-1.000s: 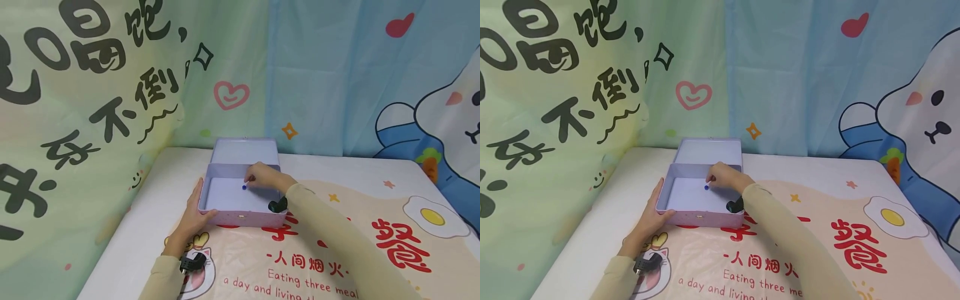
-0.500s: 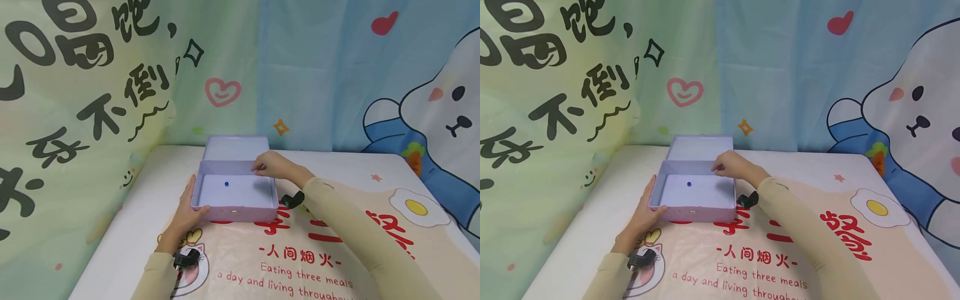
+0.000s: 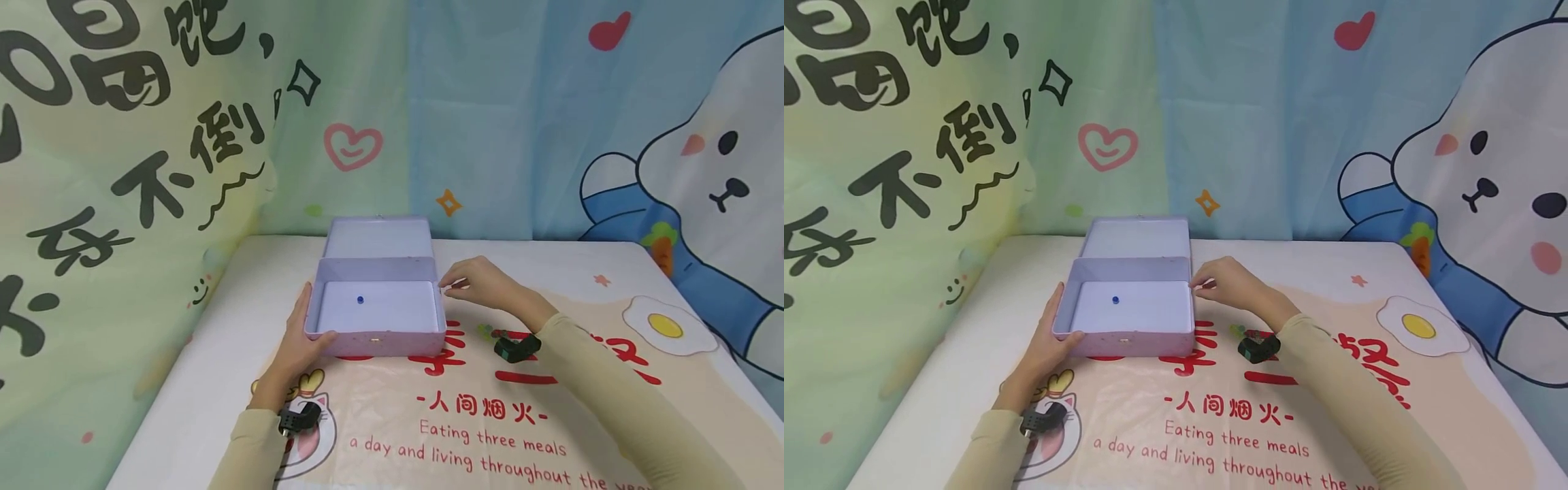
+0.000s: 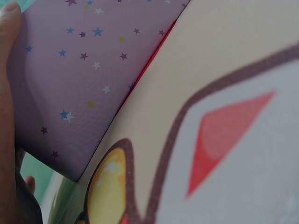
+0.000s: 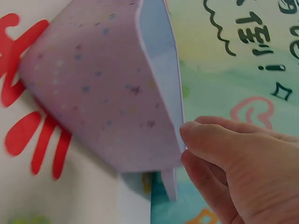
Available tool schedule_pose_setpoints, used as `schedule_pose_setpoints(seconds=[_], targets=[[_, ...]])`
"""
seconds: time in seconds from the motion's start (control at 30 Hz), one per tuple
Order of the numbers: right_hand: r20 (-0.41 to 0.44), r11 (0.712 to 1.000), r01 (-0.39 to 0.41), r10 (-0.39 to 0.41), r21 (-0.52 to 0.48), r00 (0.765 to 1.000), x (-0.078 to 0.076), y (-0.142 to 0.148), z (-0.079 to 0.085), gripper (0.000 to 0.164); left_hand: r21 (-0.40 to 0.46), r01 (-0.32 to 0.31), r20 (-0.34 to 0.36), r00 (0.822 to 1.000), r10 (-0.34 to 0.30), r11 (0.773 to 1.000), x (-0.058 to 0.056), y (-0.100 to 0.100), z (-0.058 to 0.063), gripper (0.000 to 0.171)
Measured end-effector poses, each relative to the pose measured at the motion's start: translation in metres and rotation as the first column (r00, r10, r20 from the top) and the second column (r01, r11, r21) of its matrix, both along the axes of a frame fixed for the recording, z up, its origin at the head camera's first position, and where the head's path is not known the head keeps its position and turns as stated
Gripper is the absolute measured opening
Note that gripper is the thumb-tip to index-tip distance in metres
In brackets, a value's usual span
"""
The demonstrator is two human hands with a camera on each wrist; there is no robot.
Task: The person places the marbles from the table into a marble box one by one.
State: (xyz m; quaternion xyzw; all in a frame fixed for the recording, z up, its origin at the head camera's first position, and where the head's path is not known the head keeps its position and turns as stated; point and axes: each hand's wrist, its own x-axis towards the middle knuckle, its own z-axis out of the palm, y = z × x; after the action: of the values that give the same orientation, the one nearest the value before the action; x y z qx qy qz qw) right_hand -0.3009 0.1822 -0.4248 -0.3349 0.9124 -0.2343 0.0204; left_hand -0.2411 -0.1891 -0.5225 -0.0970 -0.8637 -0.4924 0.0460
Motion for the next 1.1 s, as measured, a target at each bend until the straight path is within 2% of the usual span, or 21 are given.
schedule_pose_setpoints(seconds=[0.2, 0.33, 0.43, 0.7, 0.93, 1.1], targets=[[0.032, 0.991, 0.132, -0.131, -0.031, 0.991, 0.021, 0.034, -0.008, 0.021, 0.002, 0.009, -0.007, 1.000, -0.009, 1.000, -0.001, 0.001, -0.003, 0.107], [-0.001, 0.980, 0.197, -0.197, -0.038, 0.980, 0.036, 0.058, -0.015, 0.023, 0.024, 0.018, 0.000, 1.000, -0.018, 1.000, -0.001, 0.003, -0.005, 0.106], [-0.031, 0.974, 0.222, -0.223, -0.036, 0.974, 0.049, 0.073, -0.021, 0.024, 0.035, 0.031, -0.009, 0.999, -0.031, 0.999, -0.002, 0.002, -0.004, 0.106], [-0.003, 0.961, 0.275, -0.275, -0.039, 0.961, 0.079, 0.101, -0.039, 0.026, 0.012, 0.026, -0.014, 1.000, -0.026, 1.000, -0.003, -0.002, -0.003, 0.107], [0.037, 0.944, 0.326, -0.324, -0.050, 0.945, 0.100, 0.110, -0.054, 0.022, 0.015, 0.038, -0.024, 0.999, -0.037, 0.999, -0.003, -0.002, -0.004, 0.107], [0.037, 0.945, 0.320, -0.319, -0.060, 0.947, 0.108, 0.111, -0.064, 0.021, 0.038, 0.041, -0.014, 0.999, -0.040, 0.998, -0.003, 0.001, -0.003, 0.106]])
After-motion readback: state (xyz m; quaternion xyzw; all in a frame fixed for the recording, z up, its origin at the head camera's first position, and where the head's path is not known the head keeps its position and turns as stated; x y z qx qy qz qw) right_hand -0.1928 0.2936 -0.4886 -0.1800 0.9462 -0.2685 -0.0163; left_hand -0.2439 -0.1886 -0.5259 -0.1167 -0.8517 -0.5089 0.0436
